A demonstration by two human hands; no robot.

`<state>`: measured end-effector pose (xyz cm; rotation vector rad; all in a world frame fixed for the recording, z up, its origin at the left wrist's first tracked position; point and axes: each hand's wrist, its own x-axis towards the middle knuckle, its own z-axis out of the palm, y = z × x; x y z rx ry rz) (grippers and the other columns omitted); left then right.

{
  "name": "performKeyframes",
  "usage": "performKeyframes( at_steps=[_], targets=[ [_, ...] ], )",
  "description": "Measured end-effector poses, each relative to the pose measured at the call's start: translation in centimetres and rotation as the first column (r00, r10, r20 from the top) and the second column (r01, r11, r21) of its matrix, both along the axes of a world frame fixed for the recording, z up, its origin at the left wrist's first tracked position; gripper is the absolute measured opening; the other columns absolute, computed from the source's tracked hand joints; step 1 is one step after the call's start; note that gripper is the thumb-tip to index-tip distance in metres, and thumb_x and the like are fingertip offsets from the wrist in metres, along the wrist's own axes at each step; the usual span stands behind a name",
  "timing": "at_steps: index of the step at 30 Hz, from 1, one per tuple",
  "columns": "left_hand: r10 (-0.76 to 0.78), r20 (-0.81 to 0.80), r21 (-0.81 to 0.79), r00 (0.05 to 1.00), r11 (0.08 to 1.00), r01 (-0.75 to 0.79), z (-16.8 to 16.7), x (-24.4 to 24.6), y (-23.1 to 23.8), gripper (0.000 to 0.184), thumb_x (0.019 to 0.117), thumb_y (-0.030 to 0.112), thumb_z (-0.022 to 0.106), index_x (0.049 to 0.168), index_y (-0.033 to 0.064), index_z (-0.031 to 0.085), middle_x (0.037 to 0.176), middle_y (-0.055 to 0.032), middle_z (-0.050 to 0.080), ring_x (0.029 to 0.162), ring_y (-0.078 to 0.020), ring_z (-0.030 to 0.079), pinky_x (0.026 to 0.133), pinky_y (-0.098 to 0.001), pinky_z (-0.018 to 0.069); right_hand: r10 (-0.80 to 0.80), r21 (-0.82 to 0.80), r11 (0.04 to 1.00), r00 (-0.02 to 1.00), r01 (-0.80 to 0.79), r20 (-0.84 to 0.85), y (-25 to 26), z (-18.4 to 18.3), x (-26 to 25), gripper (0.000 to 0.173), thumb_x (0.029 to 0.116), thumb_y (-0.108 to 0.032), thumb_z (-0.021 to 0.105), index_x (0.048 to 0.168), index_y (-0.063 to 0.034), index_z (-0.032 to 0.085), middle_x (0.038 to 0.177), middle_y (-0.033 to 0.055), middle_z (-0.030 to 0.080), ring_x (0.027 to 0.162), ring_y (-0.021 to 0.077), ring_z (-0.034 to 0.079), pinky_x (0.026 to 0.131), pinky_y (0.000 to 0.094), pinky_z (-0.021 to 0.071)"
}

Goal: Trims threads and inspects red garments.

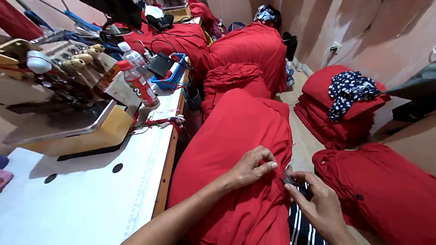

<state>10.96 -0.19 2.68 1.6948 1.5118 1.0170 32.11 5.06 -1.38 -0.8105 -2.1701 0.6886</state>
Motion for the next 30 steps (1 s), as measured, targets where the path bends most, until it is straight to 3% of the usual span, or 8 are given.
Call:
performKeyframes(
  at_steps=[3,9,14,23,28,30],
  targets=[
    [-0.022,-0.013,-0.038,1.000,0.999,0.021,0.1,-0.2,-0.2,0.025,0.1036,0.013,0.053,0.104,-0.0078,0.067,0.100,-0.0142,0.064,0.093,-0.0120,0.058,0.085,-0.0252,0.0462,0.014,-0.020,1.000,0.999,-0.014,-0.041,0.3,0.2,0.0,0.032,0.0920,-0.030,0.065,0.106,-0.0018,0.071,0.091,0.0076,0.070,0.065,0.0091,0.061,0.057,0.0256,0.0515],
    [-0.006,-0.036,-0.018,0.999,1.000,0.006,0.1,0.1,-0.3,0.025,0.1032,0.014,0.054,0.103,-0.0074,0.067,0.099,-0.0147,0.062,0.092,-0.0142,0.057,0.084,-0.0263,0.0451,0.025,0.073,0.997,0.999,-0.029,0.046,-0.4,0.7,-1.2,0.029,0.0920,-0.028,0.064,0.101,-0.0022,0.073,0.089,0.0104,0.071,0.073,0.0226,0.069,0.060,0.0423,0.0553],
    [-0.036,-0.082,0.031,0.996,0.999,0.038,0.2,0.6,-0.6,0.025,0.1021,0.012,0.055,0.101,-0.0090,0.068,0.098,-0.0187,0.064,0.095,-0.0201,0.059,0.087,-0.0309,0.0461,-0.004,0.150,0.989,0.998,-0.005,0.058,-0.5,0.6,-1.6,0.027,0.0936,-0.024,0.062,0.099,-0.0014,0.075,0.086,0.0111,0.072,0.071,0.0242,0.070,0.058,0.0428,0.0553],
    [-0.008,-0.067,0.023,0.998,1.000,0.010,-0.1,0.5,-0.5,0.025,0.1026,0.013,0.054,0.101,-0.0080,0.067,0.098,-0.0166,0.064,0.093,-0.0169,0.058,0.085,-0.0284,0.0459,-0.022,0.190,0.982,1.000,0.018,0.015,-0.6,0.1,-0.6,0.026,0.0950,-0.026,0.060,0.095,-0.0057,0.076,0.084,0.0069,0.072,0.065,0.0173,0.068,0.052,0.0357,0.0529],
    [-0.001,-0.064,0.019,0.998,1.000,0.002,-0.1,0.7,-0.5,0.025,0.1028,0.013,0.054,0.102,-0.0082,0.067,0.097,-0.0169,0.063,0.092,-0.0173,0.058,0.084,-0.0291,0.0461,-0.020,0.142,0.990,1.000,0.021,-0.004,-0.5,0.1,-0.7,0.030,0.0928,-0.032,0.063,0.101,-0.0054,0.074,0.087,0.0063,0.070,0.070,0.0158,0.066,0.057,0.0324,0.0535],
    [0.000,-0.067,0.022,0.998,1.000,0.001,-0.1,0.7,-0.5,0.025,0.1026,0.013,0.054,0.101,-0.0082,0.067,0.097,-0.0170,0.064,0.092,-0.0176,0.058,0.084,-0.0292,0.0459,-0.017,0.131,0.991,1.000,0.016,0.002,-0.6,0.2,-1.0,0.029,0.0916,-0.030,0.064,0.102,-0.0040,0.074,0.087,0.0080,0.070,0.071,0.0184,0.067,0.058,0.0355,0.0540]
  ],
)
